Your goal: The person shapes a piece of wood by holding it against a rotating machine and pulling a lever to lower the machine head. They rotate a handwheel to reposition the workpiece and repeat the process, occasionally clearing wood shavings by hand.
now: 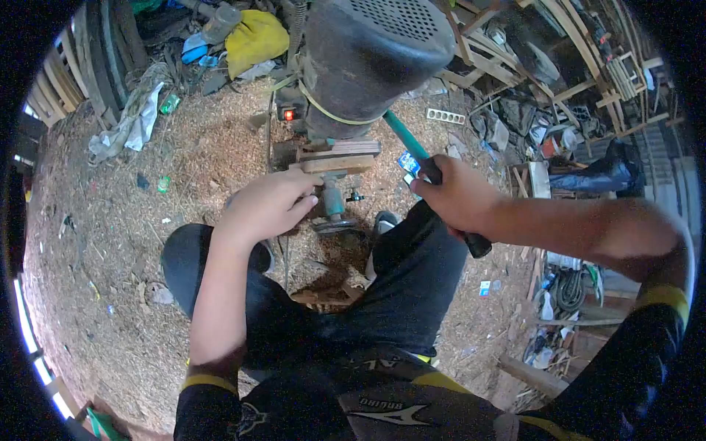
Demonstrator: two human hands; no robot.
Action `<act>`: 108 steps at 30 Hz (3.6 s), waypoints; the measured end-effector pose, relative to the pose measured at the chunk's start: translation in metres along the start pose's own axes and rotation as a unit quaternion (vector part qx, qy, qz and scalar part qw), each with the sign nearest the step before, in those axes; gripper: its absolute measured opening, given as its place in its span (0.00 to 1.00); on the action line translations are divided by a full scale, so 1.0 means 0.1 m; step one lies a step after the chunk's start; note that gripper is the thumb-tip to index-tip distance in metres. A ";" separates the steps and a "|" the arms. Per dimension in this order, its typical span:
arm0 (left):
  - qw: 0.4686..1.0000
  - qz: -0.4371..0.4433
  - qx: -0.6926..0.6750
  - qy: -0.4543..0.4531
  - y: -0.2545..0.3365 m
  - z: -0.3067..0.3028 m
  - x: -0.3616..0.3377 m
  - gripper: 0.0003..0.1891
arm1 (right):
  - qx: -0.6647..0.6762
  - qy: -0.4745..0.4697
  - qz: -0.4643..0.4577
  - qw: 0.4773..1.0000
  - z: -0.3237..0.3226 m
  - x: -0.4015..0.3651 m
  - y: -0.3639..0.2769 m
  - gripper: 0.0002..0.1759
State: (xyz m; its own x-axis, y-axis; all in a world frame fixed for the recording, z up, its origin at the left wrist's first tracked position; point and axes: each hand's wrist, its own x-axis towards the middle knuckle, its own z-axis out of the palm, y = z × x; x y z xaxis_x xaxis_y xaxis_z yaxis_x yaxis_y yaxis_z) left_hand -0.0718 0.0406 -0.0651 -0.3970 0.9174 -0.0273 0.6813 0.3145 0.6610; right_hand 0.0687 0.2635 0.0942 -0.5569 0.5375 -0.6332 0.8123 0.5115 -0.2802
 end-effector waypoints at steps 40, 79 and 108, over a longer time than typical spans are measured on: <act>0.973 -0.053 0.090 -0.208 0.00 0.46 0.42 0.37 | -0.019 0.189 -0.188 0.964 1.14 0.40 0.83 0.23; 0.944 -0.179 0.083 -0.265 -0.06 0.76 0.53 0.35 | 0.218 0.258 -0.193 0.921 2.91 1.99 1.53 0.17; 0.877 -0.194 0.208 -0.386 -0.36 1.66 0.51 0.25 | 0.369 0.144 -0.271 0.877 2.51 1.65 1.56 0.23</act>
State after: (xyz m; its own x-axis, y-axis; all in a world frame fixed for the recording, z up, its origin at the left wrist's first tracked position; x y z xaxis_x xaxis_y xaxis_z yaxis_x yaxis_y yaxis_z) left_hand -0.0143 0.1165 -0.2146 -0.2228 0.5624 -0.7963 0.8162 0.5542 0.1630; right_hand 0.1469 0.2638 -0.2351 -0.8311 0.5498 -0.0836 0.2461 0.2289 -0.9418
